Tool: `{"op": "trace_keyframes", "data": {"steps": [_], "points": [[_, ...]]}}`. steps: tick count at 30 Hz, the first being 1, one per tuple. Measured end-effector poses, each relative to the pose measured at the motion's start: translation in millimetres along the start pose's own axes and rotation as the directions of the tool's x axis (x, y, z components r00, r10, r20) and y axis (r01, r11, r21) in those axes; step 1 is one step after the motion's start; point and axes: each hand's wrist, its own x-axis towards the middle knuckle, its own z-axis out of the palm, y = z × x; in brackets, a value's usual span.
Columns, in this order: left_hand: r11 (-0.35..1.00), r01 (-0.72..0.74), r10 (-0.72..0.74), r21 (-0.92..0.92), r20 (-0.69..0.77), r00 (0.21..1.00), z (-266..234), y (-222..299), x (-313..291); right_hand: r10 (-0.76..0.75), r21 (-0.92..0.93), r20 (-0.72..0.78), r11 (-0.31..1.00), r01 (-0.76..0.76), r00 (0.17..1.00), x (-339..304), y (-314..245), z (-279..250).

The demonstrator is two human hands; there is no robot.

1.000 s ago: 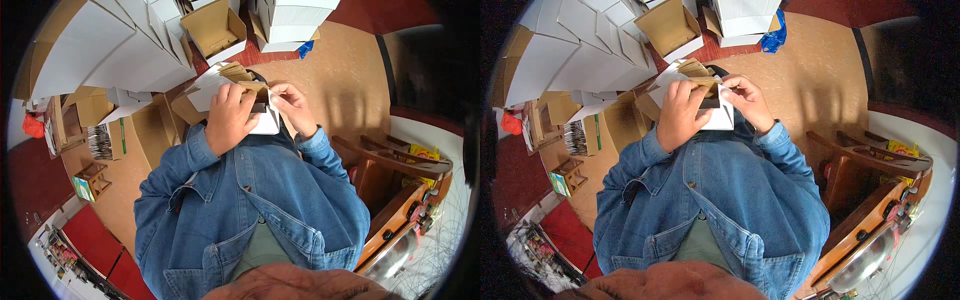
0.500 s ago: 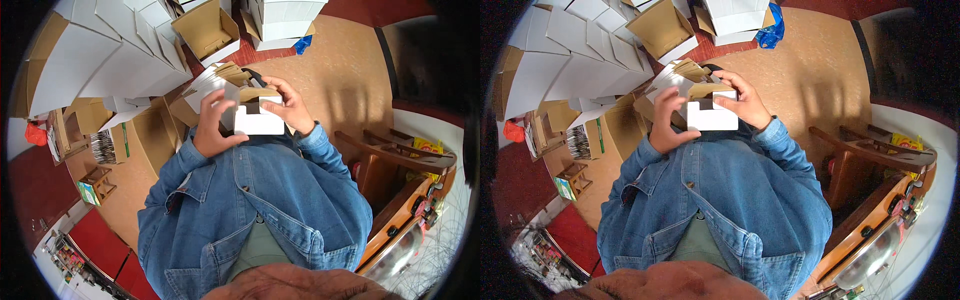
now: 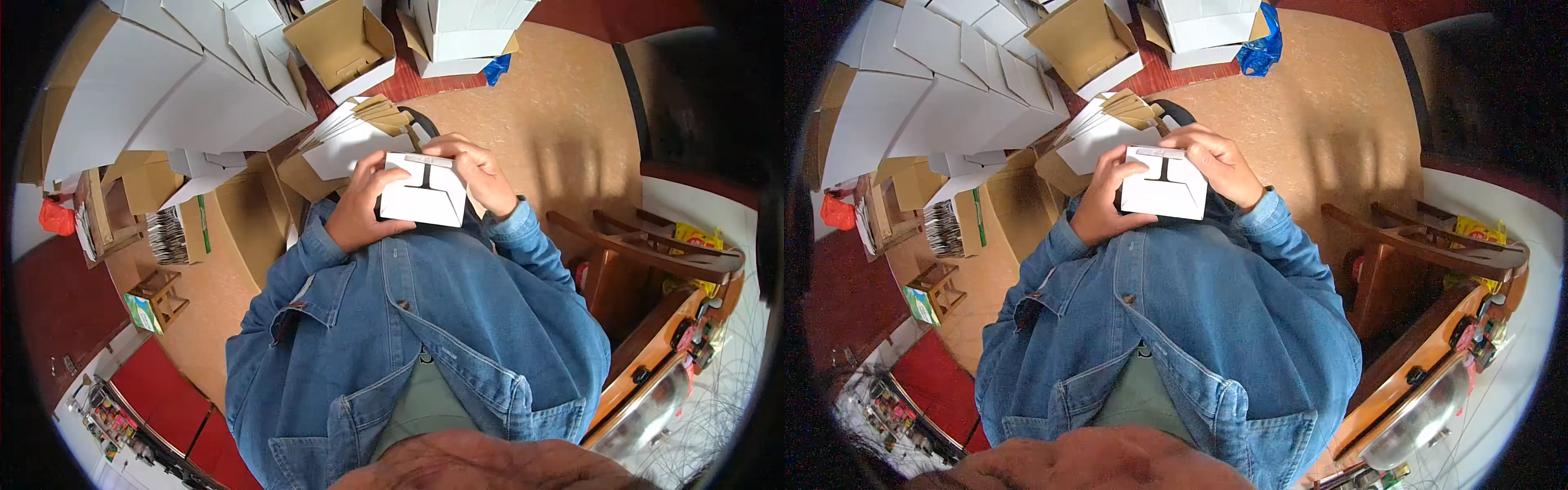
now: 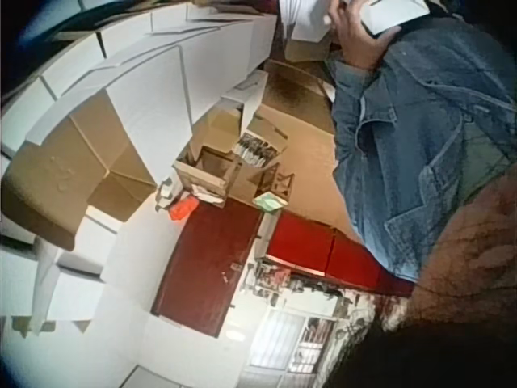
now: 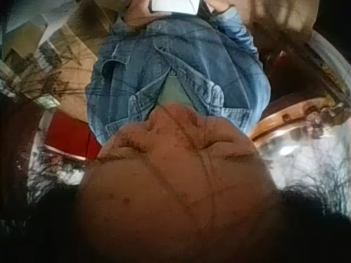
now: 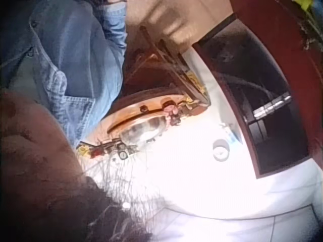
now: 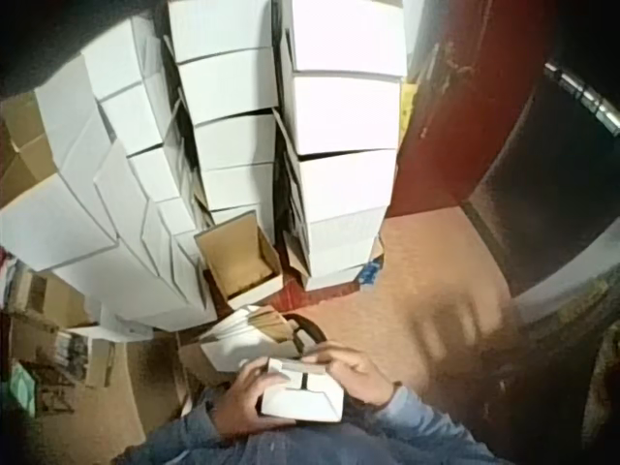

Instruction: The person retrieves flat cardboard templates from a box, folds them into small boxes by hand, and places the assembled boxes onto a stack.

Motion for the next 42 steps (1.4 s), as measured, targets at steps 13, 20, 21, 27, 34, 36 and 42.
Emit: {"op": "trace_keyframes", "data": {"steps": [13, 20, 21, 27, 34, 36, 42], "points": [[0.998, 0.021, -0.024, 0.057, 0.043, 0.999, 2, 2, 3, 0.083, -0.045, 0.058, 0.996, -0.08, 0.995, -4, -13, -2], [0.999, -0.043, 0.043, 0.032, 0.007, 0.999, 6, -1, 6, 0.211, -0.076, 0.066, 0.976, -0.206, 0.975, -2, -21, -3], [0.998, -0.049, 0.049, 0.038, 0.001, 0.999, 6, 1, 7, 0.203, -0.097, 0.065, 0.976, -0.196, 0.977, -3, -22, -3], [0.997, -0.05, 0.05, 0.061, 0.002, 0.999, 5, 2, 8, 0.131, -0.209, 0.068, 0.971, -0.114, 0.989, 0, -30, 1], [0.996, -0.065, 0.065, 0.059, 0.005, 0.998, 6, -3, 7, 0.211, -0.204, 0.066, 0.96, -0.193, 0.975, -3, -30, -3], [0.996, -0.058, 0.054, -0.073, -0.056, 0.997, 12, -10, 3, 0.192, -0.286, 0.05, 0.943, -0.17, 0.98, -4, -31, -1], [0.98, -0.05, 0.031, -0.193, -0.098, 0.995, 17, -16, 2, 0.215, -0.468, 0.03, 0.866, -0.176, 0.976, -3, -42, 2]]}}
